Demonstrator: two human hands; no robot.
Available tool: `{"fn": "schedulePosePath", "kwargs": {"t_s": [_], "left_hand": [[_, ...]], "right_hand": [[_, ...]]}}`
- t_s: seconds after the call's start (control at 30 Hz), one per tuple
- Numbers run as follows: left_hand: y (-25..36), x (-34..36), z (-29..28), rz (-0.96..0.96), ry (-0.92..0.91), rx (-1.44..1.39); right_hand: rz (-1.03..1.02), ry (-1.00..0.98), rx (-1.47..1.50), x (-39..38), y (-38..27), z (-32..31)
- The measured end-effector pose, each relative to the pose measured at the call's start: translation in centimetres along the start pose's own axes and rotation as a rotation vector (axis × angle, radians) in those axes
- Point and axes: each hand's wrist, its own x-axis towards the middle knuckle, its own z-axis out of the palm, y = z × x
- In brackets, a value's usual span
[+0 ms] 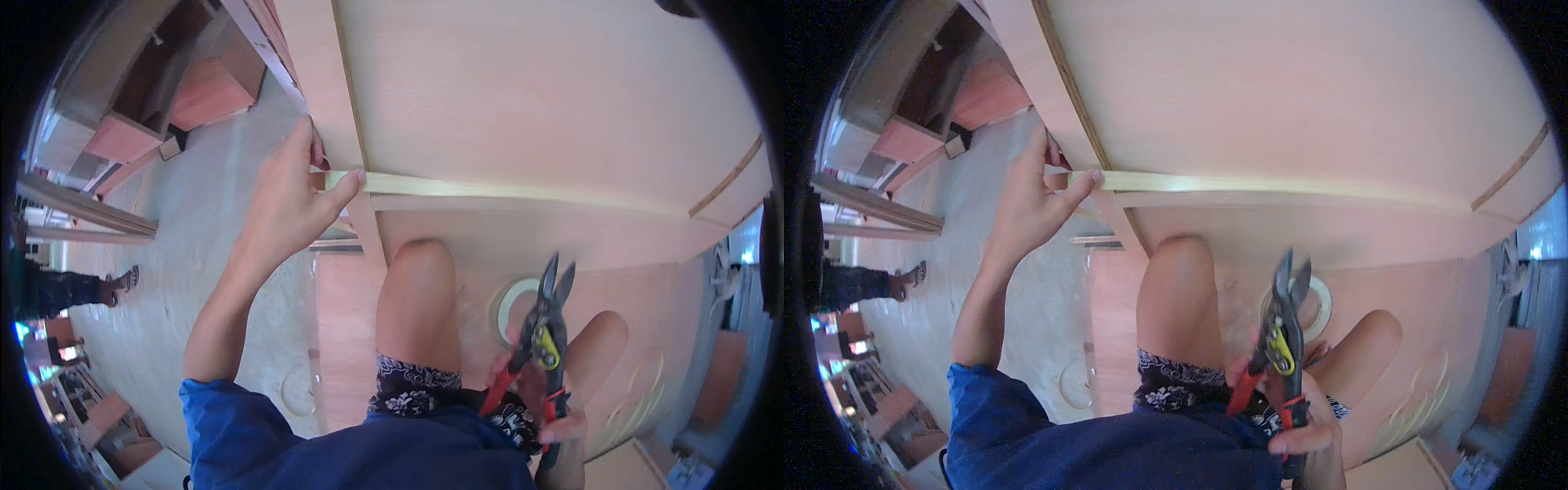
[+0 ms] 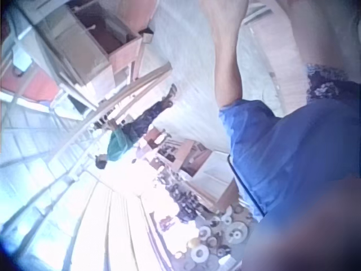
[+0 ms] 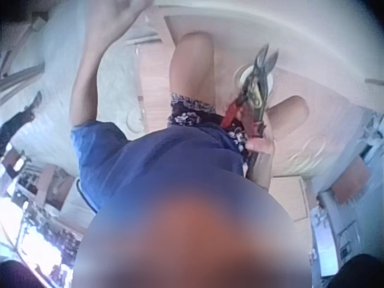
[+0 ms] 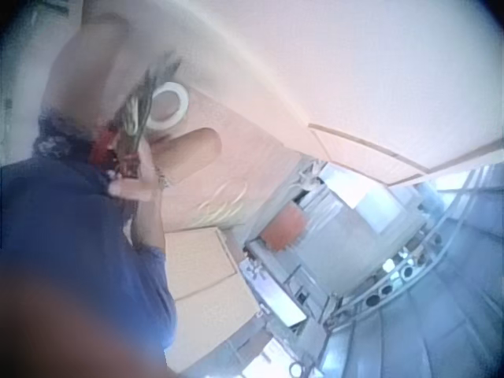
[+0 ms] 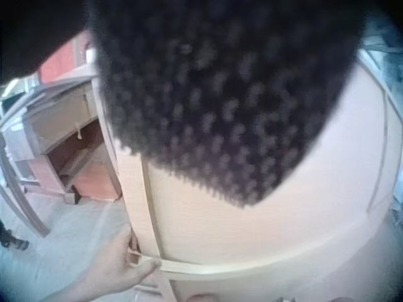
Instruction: The person kneels on the floor and applies a thin strip of edge banding to the edge of a wooden furniture panel. They use pliers to press and trim the banding along the edge, then smooth it with their fingers.
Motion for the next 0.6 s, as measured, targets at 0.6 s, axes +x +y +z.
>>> {"fn": "schedulePosePath", "kwargs": {"t_s": [0.6], "left_hand": [[-2.8, 0.2, 1.3, -0.133, -0.078, -0.415]], "right_hand": [[0.144, -0.009, -0.027, 10.7, 8.5, 9.7]]}}
